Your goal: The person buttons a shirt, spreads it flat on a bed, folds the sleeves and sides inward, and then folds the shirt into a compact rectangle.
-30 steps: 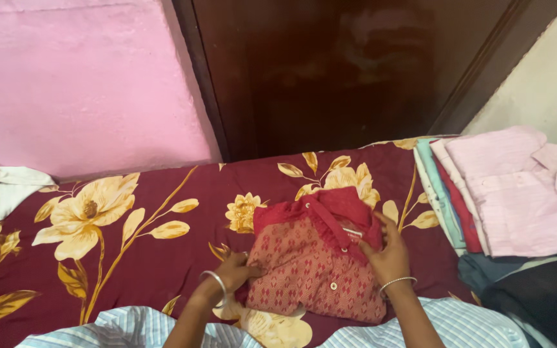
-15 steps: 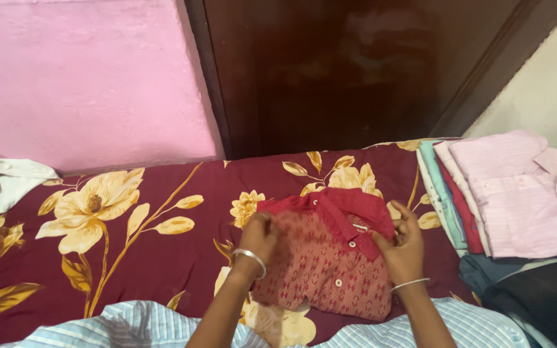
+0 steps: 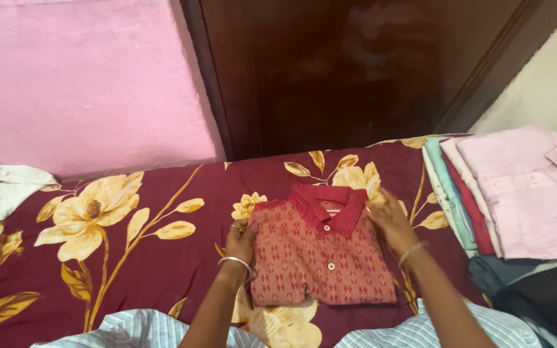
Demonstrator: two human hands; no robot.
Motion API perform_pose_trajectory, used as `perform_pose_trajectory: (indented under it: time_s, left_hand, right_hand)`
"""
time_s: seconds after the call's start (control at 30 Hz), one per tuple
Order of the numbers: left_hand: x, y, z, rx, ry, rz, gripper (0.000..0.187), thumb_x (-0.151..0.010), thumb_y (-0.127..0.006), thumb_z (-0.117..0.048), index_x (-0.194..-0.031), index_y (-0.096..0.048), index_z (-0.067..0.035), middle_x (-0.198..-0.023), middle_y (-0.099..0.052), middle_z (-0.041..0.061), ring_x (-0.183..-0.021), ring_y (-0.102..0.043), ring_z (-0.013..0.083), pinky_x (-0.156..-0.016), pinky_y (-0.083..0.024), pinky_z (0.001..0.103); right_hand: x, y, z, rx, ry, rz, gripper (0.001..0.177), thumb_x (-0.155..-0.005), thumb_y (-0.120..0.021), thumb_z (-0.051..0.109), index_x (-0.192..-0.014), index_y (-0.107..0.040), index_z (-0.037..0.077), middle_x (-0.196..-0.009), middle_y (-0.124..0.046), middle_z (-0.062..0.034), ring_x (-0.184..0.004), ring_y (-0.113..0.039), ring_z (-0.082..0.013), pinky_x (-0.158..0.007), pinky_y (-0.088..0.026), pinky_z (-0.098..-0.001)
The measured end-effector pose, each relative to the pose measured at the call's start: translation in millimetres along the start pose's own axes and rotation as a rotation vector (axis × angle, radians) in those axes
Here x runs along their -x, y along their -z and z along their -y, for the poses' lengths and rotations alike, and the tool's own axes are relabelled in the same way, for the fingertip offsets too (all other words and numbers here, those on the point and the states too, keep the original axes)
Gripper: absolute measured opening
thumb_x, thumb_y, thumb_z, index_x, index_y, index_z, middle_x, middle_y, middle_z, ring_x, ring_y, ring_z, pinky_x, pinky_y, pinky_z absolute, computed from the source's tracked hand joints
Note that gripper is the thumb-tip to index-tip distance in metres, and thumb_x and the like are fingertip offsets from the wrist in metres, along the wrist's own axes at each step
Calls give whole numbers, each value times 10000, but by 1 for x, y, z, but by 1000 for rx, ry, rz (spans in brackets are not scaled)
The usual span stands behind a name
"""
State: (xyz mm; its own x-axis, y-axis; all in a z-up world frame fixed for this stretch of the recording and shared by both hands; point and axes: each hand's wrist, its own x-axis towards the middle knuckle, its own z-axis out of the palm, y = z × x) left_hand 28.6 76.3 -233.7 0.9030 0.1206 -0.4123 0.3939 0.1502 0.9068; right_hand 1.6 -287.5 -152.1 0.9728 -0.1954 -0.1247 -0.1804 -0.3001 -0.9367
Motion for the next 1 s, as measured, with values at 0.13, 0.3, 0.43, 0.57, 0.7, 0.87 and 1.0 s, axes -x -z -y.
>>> perform_pose_trajectory:
  time_s: [0.13, 0.3, 0.43, 0.57, 0.7, 0.87, 1.0]
  left_hand:
    - [-22, 8, 35, -25, -142, -2, 122, -983, -613, -121, -1038, -652, -19, -852, -625, 39, -728, -540, 130, -689, -469, 293]
    - [-2, -1, -6, 31, -232, 51, 190, -996, -600, -184, -1000, -674, -9, -882, -707, 39, -792, -607, 129, -753, -504, 270]
    - [22, -4, -51, 154, -236, 112, 244, -985, -657, -236, -1098, -689, -22, -956, -715, 61, -873, -620, 155, -806, -508, 319]
    - [35, -9, -77, 388, 11, 178, 430, -939, -647, -375, -1204, -672, -37, -1087, -734, 100, -974, -682, 209, -904, -548, 379]
    - [53, -14, -69, 355, 178, 292, 573, -966, -631, -512, -1365, -580, -104, -1248, -694, -8, -1118, -670, 117, -980, -492, 303]
    - [58, -4, -46, 31, 157, 186, 471, -862, -738, -306, -1267, -636, -87, -1040, -733, 75, -908, -713, 180, -822, -583, 353]
    - [41, 3, -16, -192, 75, 128, 409, -990, -701, -344, -1168, -679, 23, -830, -595, 109, -696, -507, 219, -621, -399, 393]
  right_hand:
    - [4, 4, -84, -190, -76, -4, 565, -971, -689, 303, -1450, -569, 29, -1130, -681, -146, -1045, -573, -214, -906, -435, -354]
    - [6, 3, -64, -154, 86, -44, 333, -859, -766, 129, -1147, -709, -29, -938, -721, -40, -830, -660, -101, -768, -513, -237]
    - [35, -2, -27, 189, 444, -378, 170, -930, -745, 105, -1085, -743, 36, -910, -695, -39, -772, -613, -100, -709, -507, -254]
    - [34, -9, -15, -92, 336, -414, 111, -1056, -629, 105, -1138, -640, 31, -778, -646, -58, -653, -506, -110, -589, -390, -285]
    - [14, -1, -34, -314, 69, -294, 106, -1038, -590, 99, -1127, -614, 46, -881, -679, -84, -707, -600, -120, -626, -465, -268]
    - [18, 10, -26, -732, -238, 125, 486, -922, -491, -64, -1381, -487, 94, -1285, -629, -178, -1107, -666, -218, -944, -566, -347]
    - [24, -4, -9, -718, -73, 176, 609, -915, -470, -97, -1498, -414, 68, -1359, -625, -149, -1192, -643, -198, -1017, -526, -334]
